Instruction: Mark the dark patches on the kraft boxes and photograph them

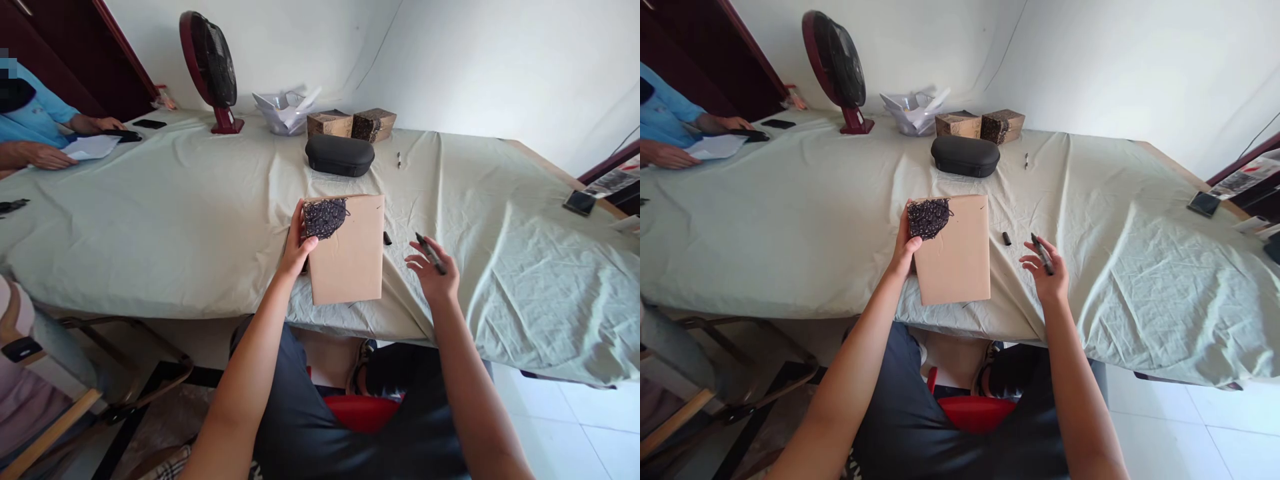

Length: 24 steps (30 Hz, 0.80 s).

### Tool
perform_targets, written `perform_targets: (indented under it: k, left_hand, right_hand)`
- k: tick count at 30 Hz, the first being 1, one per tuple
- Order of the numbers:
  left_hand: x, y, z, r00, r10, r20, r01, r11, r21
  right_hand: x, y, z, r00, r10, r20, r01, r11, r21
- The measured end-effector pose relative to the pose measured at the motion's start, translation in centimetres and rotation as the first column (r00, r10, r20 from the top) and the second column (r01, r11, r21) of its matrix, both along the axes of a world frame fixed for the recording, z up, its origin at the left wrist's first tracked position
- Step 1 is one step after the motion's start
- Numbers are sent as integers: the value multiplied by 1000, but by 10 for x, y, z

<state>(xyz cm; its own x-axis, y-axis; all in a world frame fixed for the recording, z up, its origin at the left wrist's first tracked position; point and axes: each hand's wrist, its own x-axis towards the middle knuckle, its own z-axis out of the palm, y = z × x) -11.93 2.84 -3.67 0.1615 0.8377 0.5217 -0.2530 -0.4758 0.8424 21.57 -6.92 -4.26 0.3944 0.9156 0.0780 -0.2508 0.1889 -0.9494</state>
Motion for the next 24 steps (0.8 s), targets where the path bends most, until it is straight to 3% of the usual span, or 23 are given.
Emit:
perform_targets:
  k: [3, 5, 6, 8, 10, 12, 17, 24]
  left_hand:
    - [-1, 2, -1, 1000, -18, 26, 18, 1000, 2]
    - [-2, 4, -2, 999, -21, 36, 21, 1000, 11]
    - [-2, 5, -3, 999, -20, 40, 19, 1000, 15]
    - [-3, 7, -5, 999, -19, 39, 18, 1000, 21]
    - [-4, 8, -6, 999, -18, 31, 17, 999, 32]
    - [-4, 9, -6, 1000, -17, 22, 16, 999, 46]
    - [-3, 8, -5, 1000, -15, 26, 14, 999, 46]
    - [-2, 2, 1, 1000, -12, 25, 12, 1000, -7]
  right_hand:
    - [-4, 5, -3, 993, 13, 118, -3, 996, -86]
    - [-5, 7, -5, 933, -39, 359, 98, 984, -148]
    - [-4, 7, -7, 854, -57, 518, 164, 973, -163]
    - [-2, 5, -8, 607, -49, 793, 273, 950, -150]
    - [-2, 2, -9, 367, -10, 930, 317, 942, -115]
    - [-5, 0, -10, 254, 41, 966, 328, 936, -126]
    - [-19, 9, -13, 186, 159, 970, 357, 909, -217]
    - [-19, 40, -13, 131, 222, 966, 341, 905, -254]
